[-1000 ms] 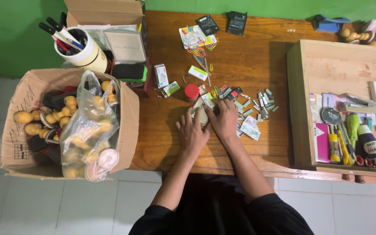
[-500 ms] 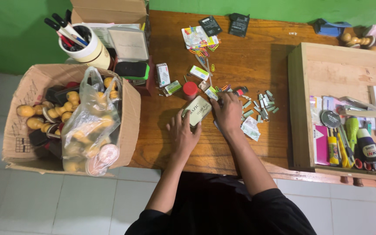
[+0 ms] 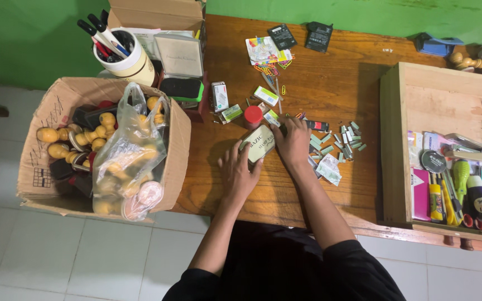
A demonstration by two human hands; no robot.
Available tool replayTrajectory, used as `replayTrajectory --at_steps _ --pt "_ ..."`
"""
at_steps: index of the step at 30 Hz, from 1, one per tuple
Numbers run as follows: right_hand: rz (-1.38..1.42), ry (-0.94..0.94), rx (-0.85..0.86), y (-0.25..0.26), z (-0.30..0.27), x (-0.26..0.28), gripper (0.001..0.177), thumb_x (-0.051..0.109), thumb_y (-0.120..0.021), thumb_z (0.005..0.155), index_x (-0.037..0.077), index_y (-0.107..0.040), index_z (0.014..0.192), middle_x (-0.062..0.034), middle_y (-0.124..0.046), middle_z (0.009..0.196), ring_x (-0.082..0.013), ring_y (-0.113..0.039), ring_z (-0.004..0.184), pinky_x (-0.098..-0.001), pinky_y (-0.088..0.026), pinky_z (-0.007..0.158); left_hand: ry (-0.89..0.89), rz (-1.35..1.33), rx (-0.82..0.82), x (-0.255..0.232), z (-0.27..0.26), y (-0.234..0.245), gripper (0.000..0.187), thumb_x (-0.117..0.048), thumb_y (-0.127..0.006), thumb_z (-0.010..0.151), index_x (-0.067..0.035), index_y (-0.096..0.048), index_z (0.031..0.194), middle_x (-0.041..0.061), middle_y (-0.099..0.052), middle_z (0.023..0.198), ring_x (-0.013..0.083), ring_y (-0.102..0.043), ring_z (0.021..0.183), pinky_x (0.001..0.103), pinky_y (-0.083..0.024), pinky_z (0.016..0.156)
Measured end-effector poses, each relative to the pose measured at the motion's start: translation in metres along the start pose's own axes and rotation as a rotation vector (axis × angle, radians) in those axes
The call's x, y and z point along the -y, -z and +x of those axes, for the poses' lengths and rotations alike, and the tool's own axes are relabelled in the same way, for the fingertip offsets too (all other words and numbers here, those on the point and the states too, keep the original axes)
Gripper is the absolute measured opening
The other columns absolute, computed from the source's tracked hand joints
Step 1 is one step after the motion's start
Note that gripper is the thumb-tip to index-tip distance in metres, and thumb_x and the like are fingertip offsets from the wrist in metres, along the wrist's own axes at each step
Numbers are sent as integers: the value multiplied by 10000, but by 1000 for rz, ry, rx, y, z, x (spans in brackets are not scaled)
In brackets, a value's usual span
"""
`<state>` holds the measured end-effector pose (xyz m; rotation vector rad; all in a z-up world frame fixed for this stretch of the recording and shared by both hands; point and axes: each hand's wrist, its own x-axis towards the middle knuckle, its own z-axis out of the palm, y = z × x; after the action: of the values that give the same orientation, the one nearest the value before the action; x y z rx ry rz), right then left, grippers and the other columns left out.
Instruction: The person organizes small stationery items on a wooden table. They pick up and place various items like paper clips, staples, and small boxes into a wooden crate. The person also handles a small rectangular object, possibly a stamp pad, and arranges it among other items.
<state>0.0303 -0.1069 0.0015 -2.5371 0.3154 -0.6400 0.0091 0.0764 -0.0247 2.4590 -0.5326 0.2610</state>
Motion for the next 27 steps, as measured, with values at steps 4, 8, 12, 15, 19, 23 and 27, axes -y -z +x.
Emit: replayTrajectory --at_steps 4,8,12,15,19,23,27 --pt "18 40 1 1 -6 -3 217 223 -762 921 57 -750 1060 -109 -728 1102 -309 -637 1042 -448 -436 880 21 43 33 1 2 -6 571 -385 -723 919 -61 -588 1369 168 -533 1454 343 -530 1276 587 -379 995" --pt "91 42 -15 4 -10 -3 206 198 -753 920 53 -745 1066 -110 -723 1119 -307 -644 1070 -442 -442 896 23 82 37 3 7 -10 562 -384 -691 942 -71 -573 1394 173 -508 1487 357 -517 1305 597 -375 992" --pt "153 20 9 12 -9 -4 187 150 -730 921 48 -745 1077 -120 -720 1128 -322 -645 1074 -438 -461 903 45 64 37 3 11 -7 569 -374 -666 953 -87 -556 1432 180 -491 1517 368 -513 1317 584 -384 984" --pt "221 55 21 23 -15 -6 175 107 -711 944 30 -744 1098 -145 -704 1131 -345 -632 1066 -434 -496 935 48 74 34 5 14 -9 564 -379 -658 967 -89 -551 1439 204 -473 1525 367 -511 1308 572 -387 979" --pt "294 -19 -45 36 -29 -16 149 85 -692 960 15 -725 1087 -167 -681 1136 -346 -637 1062 -422 -529 913 48 108 6 7 19 -14 545 -386 -658 974 -105 -561 1431 199 -476 1514 365 -513 1307 576 -382 982" --pt "158 -54 -120 54 -41 -45 164 68 -703 940 34 -743 1095 -176 -682 1100 -361 -618 1039 -433 -517 892 65 92 -1 9 22 -16 532 -379 -639 992 -102 -563 1440 204 -470 1520 372 -513 1302 574 -390 986" --pt "42 -69 -119 72 -49 -67 150 81 -741 940 46 -766 1084 -168 -689 1032 -365 -599 1014 -448 -486 907 40 106 -46 9 19 -21 517 -374 -644 997 -100 -574 1430 208 -445 1536 385 -494 1337 586 -388 998"
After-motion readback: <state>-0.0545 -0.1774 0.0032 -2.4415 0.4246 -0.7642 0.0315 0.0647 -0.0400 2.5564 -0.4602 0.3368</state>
